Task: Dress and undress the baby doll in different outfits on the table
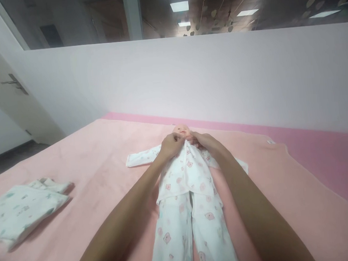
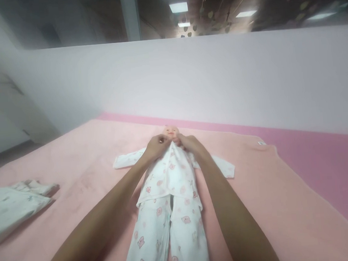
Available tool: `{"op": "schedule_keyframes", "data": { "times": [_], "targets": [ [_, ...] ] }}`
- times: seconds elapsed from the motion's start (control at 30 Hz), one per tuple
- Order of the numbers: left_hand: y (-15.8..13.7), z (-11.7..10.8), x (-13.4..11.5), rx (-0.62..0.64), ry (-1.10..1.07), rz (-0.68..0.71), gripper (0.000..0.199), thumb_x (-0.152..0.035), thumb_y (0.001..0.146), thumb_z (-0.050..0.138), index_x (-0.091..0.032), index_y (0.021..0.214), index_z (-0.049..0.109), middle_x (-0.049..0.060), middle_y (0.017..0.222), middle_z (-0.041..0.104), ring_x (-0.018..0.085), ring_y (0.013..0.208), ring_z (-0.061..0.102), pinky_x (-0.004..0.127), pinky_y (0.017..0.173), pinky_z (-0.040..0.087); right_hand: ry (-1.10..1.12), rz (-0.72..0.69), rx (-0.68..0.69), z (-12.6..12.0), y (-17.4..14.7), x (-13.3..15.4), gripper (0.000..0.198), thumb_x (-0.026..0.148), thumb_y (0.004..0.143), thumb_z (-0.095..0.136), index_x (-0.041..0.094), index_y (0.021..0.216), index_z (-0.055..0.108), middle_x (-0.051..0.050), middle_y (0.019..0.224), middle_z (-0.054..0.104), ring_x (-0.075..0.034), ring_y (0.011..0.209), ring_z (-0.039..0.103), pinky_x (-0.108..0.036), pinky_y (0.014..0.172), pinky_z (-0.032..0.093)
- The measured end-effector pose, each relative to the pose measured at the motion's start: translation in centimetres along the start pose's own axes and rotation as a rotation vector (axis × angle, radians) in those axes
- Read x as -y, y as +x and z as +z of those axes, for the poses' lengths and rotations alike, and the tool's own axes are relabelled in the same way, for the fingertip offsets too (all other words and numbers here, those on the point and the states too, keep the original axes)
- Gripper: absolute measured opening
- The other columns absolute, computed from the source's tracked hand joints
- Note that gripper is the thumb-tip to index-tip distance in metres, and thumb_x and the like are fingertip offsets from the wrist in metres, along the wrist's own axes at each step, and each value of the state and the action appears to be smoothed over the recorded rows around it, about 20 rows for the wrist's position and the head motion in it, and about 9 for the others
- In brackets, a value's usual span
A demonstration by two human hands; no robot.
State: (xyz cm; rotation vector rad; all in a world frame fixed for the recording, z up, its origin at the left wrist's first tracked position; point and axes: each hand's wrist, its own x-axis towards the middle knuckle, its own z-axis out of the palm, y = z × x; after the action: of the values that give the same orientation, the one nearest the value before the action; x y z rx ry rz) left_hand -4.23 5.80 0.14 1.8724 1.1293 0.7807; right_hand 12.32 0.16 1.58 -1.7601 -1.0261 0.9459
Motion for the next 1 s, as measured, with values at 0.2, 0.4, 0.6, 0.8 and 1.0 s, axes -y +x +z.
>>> {"op": "schedule_keyframes", "data": {
  "times": [0.2, 0.4, 0.6, 0.8, 1.0],
  "targets": [
    [-7.5, -2.9, -0.4, -0.003, 0.149, 0.218, 0.027, -0.045, 0.095, 0.061, -0.02, 0.107, 0.062, 0.008, 0.108, 0.07, 0.022, 0.089, 0.065, 0.035, 0.079, 0.051, -0.252, -0.303, -0.135, -1.3, -8.4, -1.0, 0.027, 0.044, 0.091, 0.067, 0.023, 0.108, 0.07, -0.004, 0.112, 0.073, -0.019, 0.088, 0.063, -0.033, 0.083, 0.047],
    [-17.1, -4.0, 0.9, 0.182, 0.404, 0.357, 0.036, -0.045, 0.087, 0.069, -0.023, 0.11, 0.053, 0.008, 0.115, 0.06, 0.028, 0.101, 0.056, 0.04, 0.08, 0.049, -0.594, -0.558, 0.057, 0.1, -18.1, -5.9, 0.027, 0.039, 0.09, 0.069, 0.024, 0.106, 0.053, -0.004, 0.104, 0.064, -0.022, 0.088, 0.06, -0.033, 0.072, 0.045],
    [-16.6, -1.8, 0.6, 0.029, 0.595, 0.422, 0.014, -0.033, 0.088, 0.058, -0.023, 0.092, 0.049, 0.006, 0.1, 0.061, 0.025, 0.09, 0.056, 0.038, 0.077, 0.043, -0.783, -0.6, -0.147, 3.1, -17.4, -6.4, 0.013, 0.022, 0.096, 0.055, 0.024, 0.09, 0.044, -0.005, 0.095, 0.061, -0.023, 0.084, 0.055, -0.034, 0.068, 0.038],
    [-14.6, -6.8, 3.1, -0.17, 0.296, 0.056, 0.038, -0.048, 0.105, 0.028, -0.023, 0.088, 0.051, 0.004, 0.088, 0.066, 0.024, 0.084, 0.062, 0.035, 0.073, 0.043, -0.556, -0.394, -0.293, -3.2, -15.8, -7.2, 0.037, 0.046, 0.106, 0.04, 0.025, 0.076, 0.039, 0.0, 0.069, 0.054, -0.019, 0.066, 0.053, -0.031, 0.065, 0.037],
    [-16.7, -13.2, 9.3, -0.111, 0.559, -0.2, 0.036, -0.048, 0.099, 0.039, -0.023, 0.08, 0.054, 0.004, 0.081, 0.069, 0.026, 0.077, 0.064, 0.038, 0.075, 0.043, -0.698, -0.107, -0.208, -12.2, -15.4, -15.9, 0.041, 0.056, 0.099, 0.048, 0.024, 0.073, 0.045, -0.001, 0.071, 0.06, -0.023, 0.071, 0.061, -0.033, 0.069, 0.042]
  ]
}}
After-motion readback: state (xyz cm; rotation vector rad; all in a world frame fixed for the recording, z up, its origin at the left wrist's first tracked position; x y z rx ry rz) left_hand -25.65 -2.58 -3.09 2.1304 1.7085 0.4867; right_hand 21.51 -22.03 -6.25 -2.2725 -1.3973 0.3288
